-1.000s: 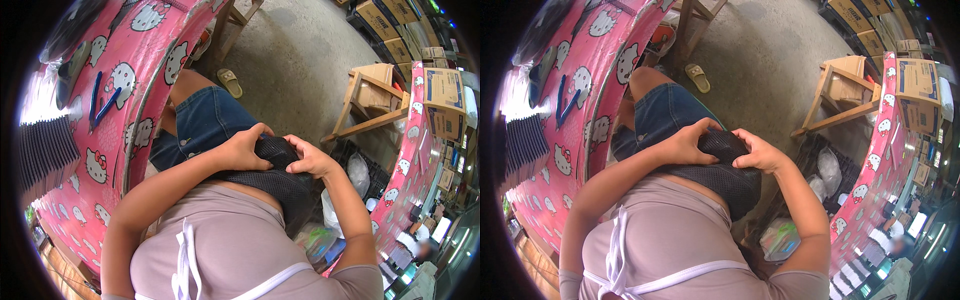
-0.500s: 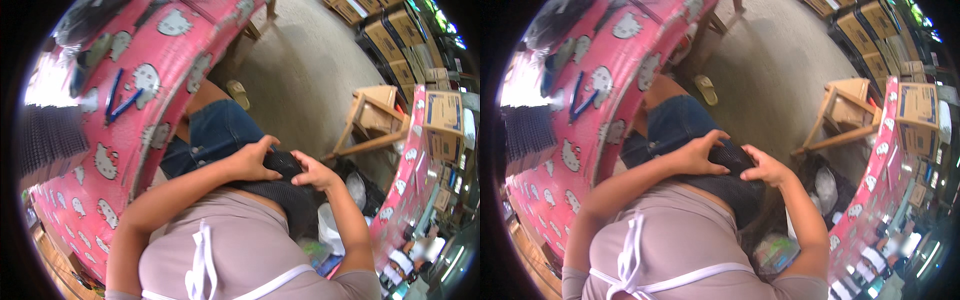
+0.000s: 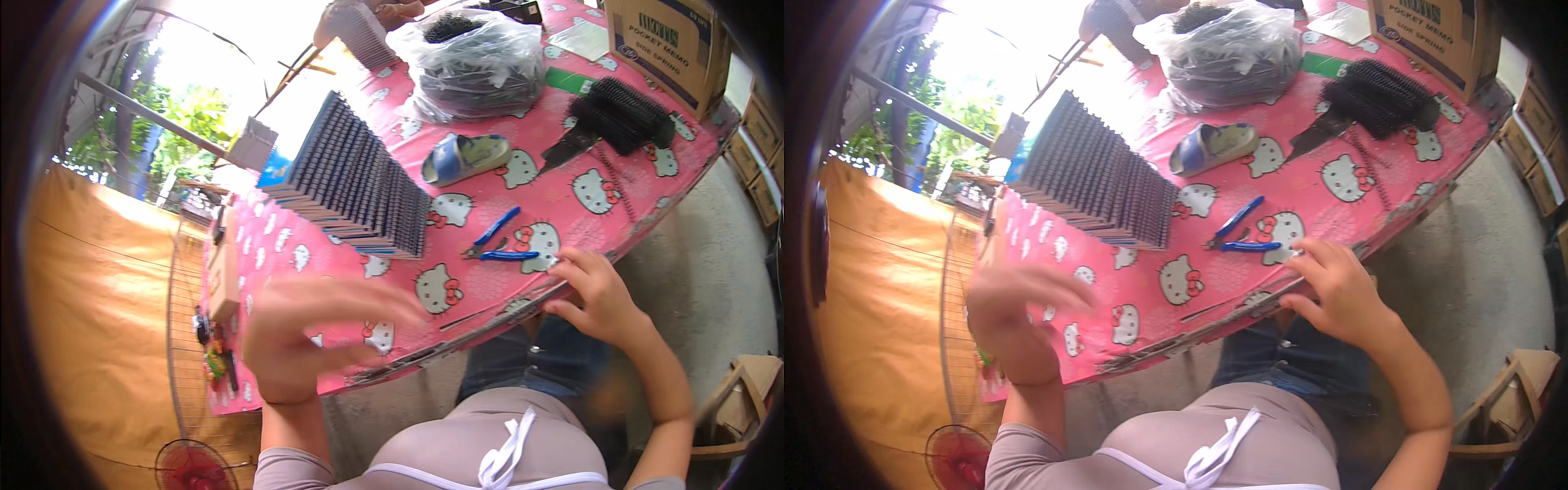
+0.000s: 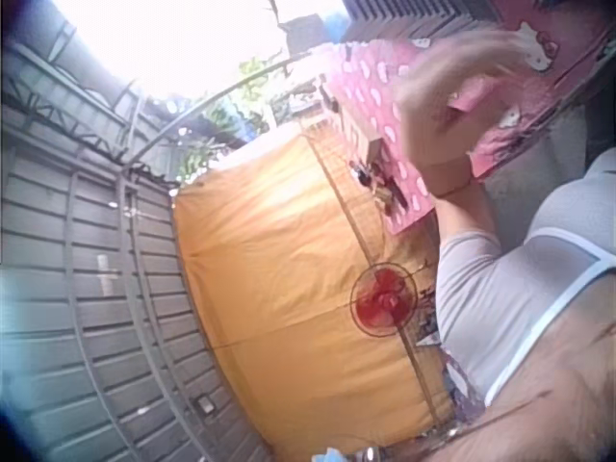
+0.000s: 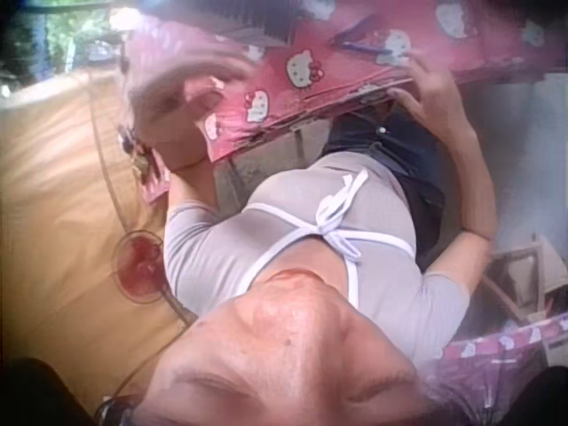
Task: The person uses pliers to trim and tuck the ends of the wire binding on a stack of blue notebooks. They work through the stack, handling each notebook to ensure the spiral ends are finished correctly.
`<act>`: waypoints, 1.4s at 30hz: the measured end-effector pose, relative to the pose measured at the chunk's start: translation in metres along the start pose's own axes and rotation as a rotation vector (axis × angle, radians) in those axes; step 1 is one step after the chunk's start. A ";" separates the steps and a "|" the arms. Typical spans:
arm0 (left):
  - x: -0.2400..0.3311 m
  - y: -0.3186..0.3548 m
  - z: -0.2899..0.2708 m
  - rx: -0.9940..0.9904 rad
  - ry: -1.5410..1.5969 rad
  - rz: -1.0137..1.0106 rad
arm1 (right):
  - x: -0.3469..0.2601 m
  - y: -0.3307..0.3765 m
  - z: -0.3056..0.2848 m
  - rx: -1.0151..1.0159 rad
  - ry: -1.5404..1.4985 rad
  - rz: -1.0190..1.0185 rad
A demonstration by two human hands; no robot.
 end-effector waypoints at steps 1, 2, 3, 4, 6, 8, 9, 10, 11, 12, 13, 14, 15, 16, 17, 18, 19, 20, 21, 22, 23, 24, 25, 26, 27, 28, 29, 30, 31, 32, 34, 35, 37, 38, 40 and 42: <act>0.017 0.005 -0.029 0.173 -0.180 -0.010 | -0.005 -0.026 0.010 -0.036 0.009 -0.091; 0.023 0.005 -0.056 0.347 -0.350 -0.011 | -0.005 -0.047 0.019 -0.067 0.046 -0.154; 0.025 0.005 -0.083 0.522 -0.501 -0.038 | -0.005 -0.066 0.029 -0.075 0.100 -0.175; 0.013 -0.012 -0.107 0.509 -0.548 -0.001 | -0.001 -0.083 0.037 -0.085 0.169 -0.180; -0.006 -0.038 -0.144 0.443 -0.652 -0.109 | 0.012 -0.105 0.053 -0.151 0.235 -0.156; -0.034 -0.054 -0.163 0.309 -0.701 -0.268 | 0.024 -0.113 0.071 -0.199 0.295 -0.116; -0.052 -0.058 -0.168 0.229 -0.691 -0.277 | 0.024 -0.117 0.078 -0.232 0.323 -0.096; -0.074 -0.056 -0.176 0.173 -0.634 -0.334 | 0.023 -0.119 0.083 -0.260 0.346 -0.079; -0.092 -0.052 -0.171 0.121 -0.609 -0.386 | 0.018 -0.121 0.082 -0.294 0.370 -0.060; -0.102 -0.057 -0.162 0.068 -0.586 -0.422 | 0.016 -0.122 0.079 -0.320 0.404 -0.034; -0.110 -0.056 -0.150 0.014 -0.557 -0.451 | 0.017 -0.122 0.078 -0.267 0.400 -0.060; -0.113 -0.058 -0.149 0.028 -0.443 -0.439 | 0.019 -0.120 0.076 -0.214 0.397 -0.083; -0.113 -0.059 -0.150 0.014 -0.443 -0.434 | 0.019 -0.121 0.074 -0.161 0.393 -0.109; -0.111 -0.059 -0.151 0.002 -0.442 -0.431 | 0.019 -0.125 0.074 -0.162 0.277 -0.119; -0.113 -0.056 -0.149 -0.005 -0.431 -0.435 | 0.014 -0.133 0.070 -0.175 0.160 -0.130; -0.113 -0.056 -0.150 0.017 -0.437 -0.418 | 0.006 -0.141 0.065 -0.182 0.049 -0.141; -0.114 -0.055 -0.149 0.032 -0.385 -0.437 | -0.004 -0.147 0.063 -0.124 -0.007 -0.195; -0.114 -0.054 -0.148 0.047 -0.336 -0.454 | -0.014 -0.154 0.062 -0.063 -0.065 -0.250; -0.111 -0.056 -0.147 0.061 -0.293 -0.466 | -0.024 -0.161 0.057 0.004 -0.120 -0.304; -0.110 -0.057 -0.146 0.082 -0.303 -0.455 | -0.034 -0.168 0.051 0.063 -0.143 -0.346; -0.109 -0.056 -0.145 0.086 -0.301 -0.459 | -0.046 -0.175 0.044 0.123 -0.172 -0.396; -0.110 -0.055 -0.146 0.091 -0.296 -0.458 | -0.055 -0.181 0.038 0.182 -0.197 -0.443; -0.111 -0.054 -0.147 0.095 -0.291 -0.455 | -0.063 -0.187 0.032 0.211 -0.191 -0.450; -0.115 -0.052 -0.148 0.110 -0.233 -0.475 | -0.070 -0.192 0.025 0.239 -0.181 -0.458; -0.114 -0.052 -0.150 0.096 -0.293 -0.448 | -0.076 -0.196 0.021 0.268 -0.171 -0.465; -0.113 -0.051 -0.152 0.080 -0.354 -0.419 | -0.081 -0.199 0.020 0.290 -0.150 -0.479; -0.113 -0.051 -0.152 0.062 -0.408 -0.384 | -0.085 -0.201 0.019 0.310 -0.122 -0.485; -0.112 -0.051 -0.151 0.074 -0.389 -0.401 | -0.086 -0.203 0.018 0.331 -0.093 -0.491; -0.113 -0.050 -0.152 0.077 -0.364 -0.405 | -0.087 -0.203 0.019 0.323 -0.074 -0.492; -0.115 -0.049 -0.153 0.080 -0.340 -0.408 | -0.087 -0.203 0.020 0.314 -0.054 -0.492; -0.116 -0.049 -0.154 0.079 -0.341 -0.406 | -0.086 -0.202 0.022 0.293 -0.017 -0.492; -0.115 -0.049 -0.153 0.078 -0.367 -0.401 | -0.085 -0.201 0.023 0.278 0.001 -0.492; -0.113 -0.049 -0.153 0.073 -0.396 -0.402 | -0.085 -0.201 0.025 0.263 0.016 -0.501; -0.113 -0.049 -0.153 0.072 -0.399 -0.404 | -0.085 -0.202 0.025 0.263 0.018 -0.510; -0.114 -0.049 -0.154 0.075 -0.402 -0.398 | -0.085 -0.202 0.025 0.271 0.028 -0.517; -0.117 -0.048 -0.154 0.080 -0.408 -0.389 | -0.085 -0.204 0.025 0.294 0.035 -0.516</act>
Point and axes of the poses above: each hand's wrist, its own y-axis away from the middle knuckle, its own z-axis out of the palm, x = y × z, the point moved 3 cm from there along -y, towards the middle knuckle, and after that the axes turned 12 degrees about -x, right-handed, at the moved point
